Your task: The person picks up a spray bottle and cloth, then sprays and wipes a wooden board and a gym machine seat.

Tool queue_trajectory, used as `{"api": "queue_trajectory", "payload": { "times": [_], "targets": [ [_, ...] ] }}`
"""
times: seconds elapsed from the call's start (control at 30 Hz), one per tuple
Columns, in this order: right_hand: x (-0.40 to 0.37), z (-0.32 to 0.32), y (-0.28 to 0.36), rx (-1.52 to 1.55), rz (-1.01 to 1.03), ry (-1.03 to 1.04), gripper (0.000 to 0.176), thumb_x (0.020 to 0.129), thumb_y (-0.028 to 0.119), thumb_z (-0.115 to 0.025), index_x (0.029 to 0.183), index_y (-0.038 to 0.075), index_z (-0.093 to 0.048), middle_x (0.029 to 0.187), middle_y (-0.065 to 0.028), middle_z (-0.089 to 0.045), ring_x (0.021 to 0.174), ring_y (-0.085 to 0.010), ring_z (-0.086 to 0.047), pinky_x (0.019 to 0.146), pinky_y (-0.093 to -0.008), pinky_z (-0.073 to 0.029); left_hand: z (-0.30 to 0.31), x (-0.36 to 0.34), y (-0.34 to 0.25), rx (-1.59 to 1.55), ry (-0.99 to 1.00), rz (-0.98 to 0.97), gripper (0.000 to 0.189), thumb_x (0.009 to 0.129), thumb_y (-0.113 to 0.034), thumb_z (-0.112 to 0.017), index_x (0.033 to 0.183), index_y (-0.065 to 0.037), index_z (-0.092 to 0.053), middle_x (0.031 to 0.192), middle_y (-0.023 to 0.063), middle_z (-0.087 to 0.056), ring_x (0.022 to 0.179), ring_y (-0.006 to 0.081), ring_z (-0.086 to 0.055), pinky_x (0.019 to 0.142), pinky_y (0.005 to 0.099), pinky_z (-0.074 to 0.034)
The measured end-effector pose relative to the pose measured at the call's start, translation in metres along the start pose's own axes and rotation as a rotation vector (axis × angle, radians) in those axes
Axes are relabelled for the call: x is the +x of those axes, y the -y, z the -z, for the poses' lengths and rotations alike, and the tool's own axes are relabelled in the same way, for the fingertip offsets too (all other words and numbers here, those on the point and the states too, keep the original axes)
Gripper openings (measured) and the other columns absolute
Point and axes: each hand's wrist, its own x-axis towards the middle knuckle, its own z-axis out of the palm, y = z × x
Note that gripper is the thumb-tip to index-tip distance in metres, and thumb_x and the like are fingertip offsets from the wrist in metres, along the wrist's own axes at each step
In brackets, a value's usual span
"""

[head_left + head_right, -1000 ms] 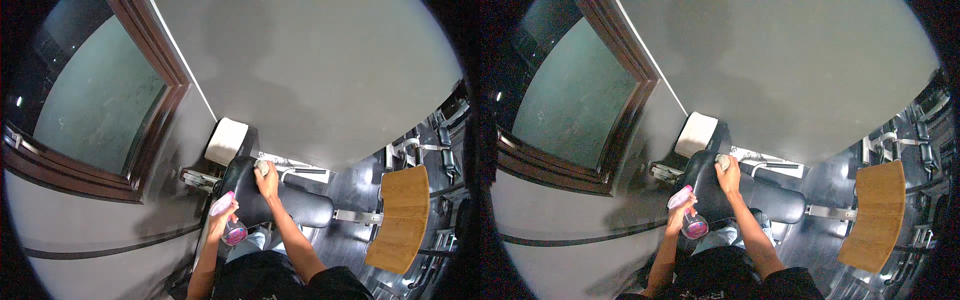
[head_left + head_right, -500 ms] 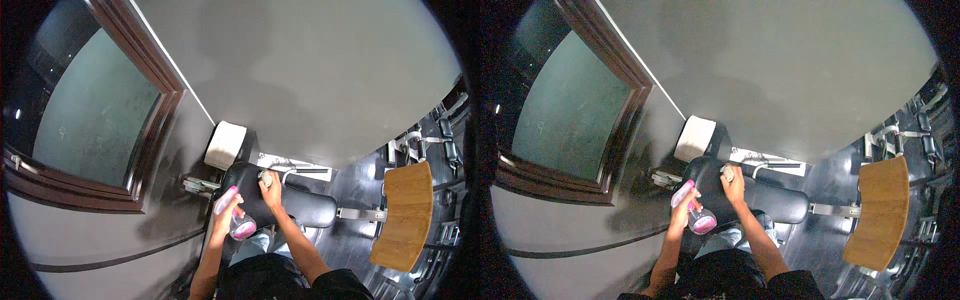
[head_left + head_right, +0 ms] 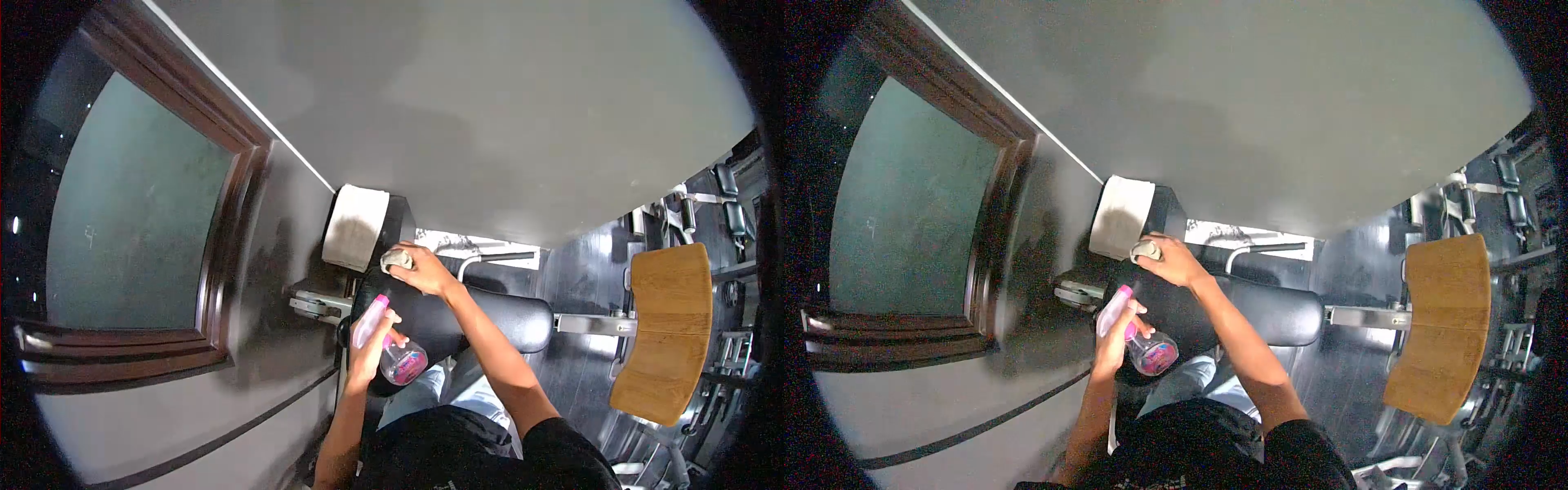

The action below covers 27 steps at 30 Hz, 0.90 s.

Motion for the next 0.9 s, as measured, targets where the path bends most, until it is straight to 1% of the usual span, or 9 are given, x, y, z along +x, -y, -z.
{"api": "queue_trajectory", "payload": {
  "times": [0.17, 0.27, 0.3, 0.43, 0.6, 0.67, 0.7, 0.8, 0.9],
  "targets": [
    [-0.009, 0.008, -0.032, 0.129, -0.238, -0.021, 0.045, 0.087, 0.040, -0.062, 0.109, 0.001, -0.066, 0.100, -0.0164, -0.070, 0.094, -0.0296, -0.068, 0.086, -0.0381, -0.051, -0.004, 0.001, -0.005, 0.011, 0.003, -0.003, 0.025, 0.095, -0.021, -0.060, 0.098, 0.004, -0.058, 0.074, 0.0091, -0.060, 0.056, 0.0162, -0.061, 0.062, 0.0346, -0.056],
    [-0.009, 0.014, -0.055, 0.054, -0.478, 0.125, 0.039, 0.086, 0.037, -0.063, 0.105, 0.003, -0.068, 0.092, -0.0126, -0.071, 0.088, -0.0209, -0.066, 0.081, -0.0345, -0.051, -0.004, 0.002, -0.002, 0.103, -0.013, -0.045, 0.030, 0.097, -0.026, -0.054, 0.099, 0.005, -0.056, 0.085, 0.0124, -0.058, 0.054, 0.0211, -0.060, 0.064, 0.0405, -0.058],
    [-0.009, 0.008, -0.079, 0.211, -0.520, 0.166, 0.041, 0.085, 0.041, -0.062, 0.104, 0.005, -0.069, 0.089, -0.0124, -0.071, 0.085, -0.0214, -0.067, 0.080, -0.0353, -0.050, -0.005, 0.002, -0.002, 0.102, -0.015, -0.036, 0.030, 0.097, -0.026, -0.054, 0.099, 0.005, -0.056, 0.085, 0.0124, -0.058, 0.054, 0.0211, -0.060, 0.064, 0.0405, -0.058],
    [0.011, 0.009, -0.083, -0.113, -0.435, 0.296, 0.046, 0.082, 0.048, -0.059, 0.104, 0.009, -0.070, 0.094, -0.0160, -0.071, 0.091, -0.0297, -0.067, 0.085, -0.0393, -0.049, -0.008, 0.001, -0.005, 0.072, -0.056, -0.042, 0.023, 0.096, -0.020, -0.056, 0.097, 0.003, -0.056, 0.086, 0.0106, -0.057, 0.053, 0.0192, -0.060, 0.062, 0.0376, -0.057],
    [0.025, 0.023, -0.020, -0.001, -0.389, 0.321, 0.049, 0.080, 0.047, -0.063, 0.108, 0.007, -0.068, 0.107, -0.0187, -0.068, 0.103, -0.0349, -0.064, 0.092, -0.0411, -0.048, -0.006, -0.001, -0.007, 0.038, -0.036, 0.009, 0.014, 0.096, -0.014, -0.055, 0.094, 0.000, -0.055, 0.085, 0.0076, -0.056, 0.054, 0.0176, -0.061, 0.062, 0.0352, -0.057],
    [0.022, 0.017, -0.016, 0.174, -0.248, 0.264, 0.047, 0.081, 0.044, -0.062, 0.107, 0.006, -0.068, 0.103, -0.0179, -0.069, 0.099, -0.0339, -0.066, 0.091, -0.0410, -0.049, -0.005, 0.001, -0.008, 0.058, -0.014, 0.021, 0.015, 0.096, -0.015, -0.054, 0.094, 0.000, -0.055, 0.086, 0.0078, -0.056, 0.055, 0.0182, -0.061, 0.062, 0.0353, -0.057],
    [0.018, 0.009, -0.019, 0.031, -0.157, 0.152, 0.044, 0.082, 0.041, -0.062, 0.106, 0.005, -0.067, 0.101, -0.0181, -0.070, 0.095, -0.0333, -0.067, 0.089, -0.0402, -0.050, -0.006, 0.001, -0.010, 0.060, -0.014, 0.025, 0.015, 0.096, -0.015, -0.054, 0.094, 0.000, -0.055, 0.086, 0.0078, -0.056, 0.055, 0.0182, -0.061, 0.062, 0.0353, -0.057],
    [0.001, 0.001, -0.031, 0.278, -0.257, 0.055, 0.042, 0.084, 0.039, -0.061, 0.105, 0.003, -0.067, 0.101, -0.0191, -0.069, 0.096, -0.0352, -0.066, 0.088, -0.0408, -0.050, -0.007, 0.001, -0.013, 0.074, -0.005, 0.030, 0.015, 0.096, -0.016, -0.055, 0.093, 0.000, -0.055, 0.081, 0.0077, -0.057, 0.054, 0.0182, -0.061, 0.061, 0.0352, -0.057],
    [-0.007, -0.004, -0.050, 0.198, -0.288, 0.011, 0.041, 0.084, 0.038, -0.063, 0.107, 0.005, -0.067, 0.104, -0.0188, -0.068, 0.099, -0.0365, -0.065, 0.089, -0.0414, -0.050, -0.005, 0.001, -0.013, 0.088, 0.002, 0.029, 0.016, 0.096, -0.017, -0.055, 0.093, -0.001, -0.056, 0.074, 0.0073, -0.056, 0.052, 0.0183, -0.061, 0.060, 0.0354, -0.057]
  ]
}}
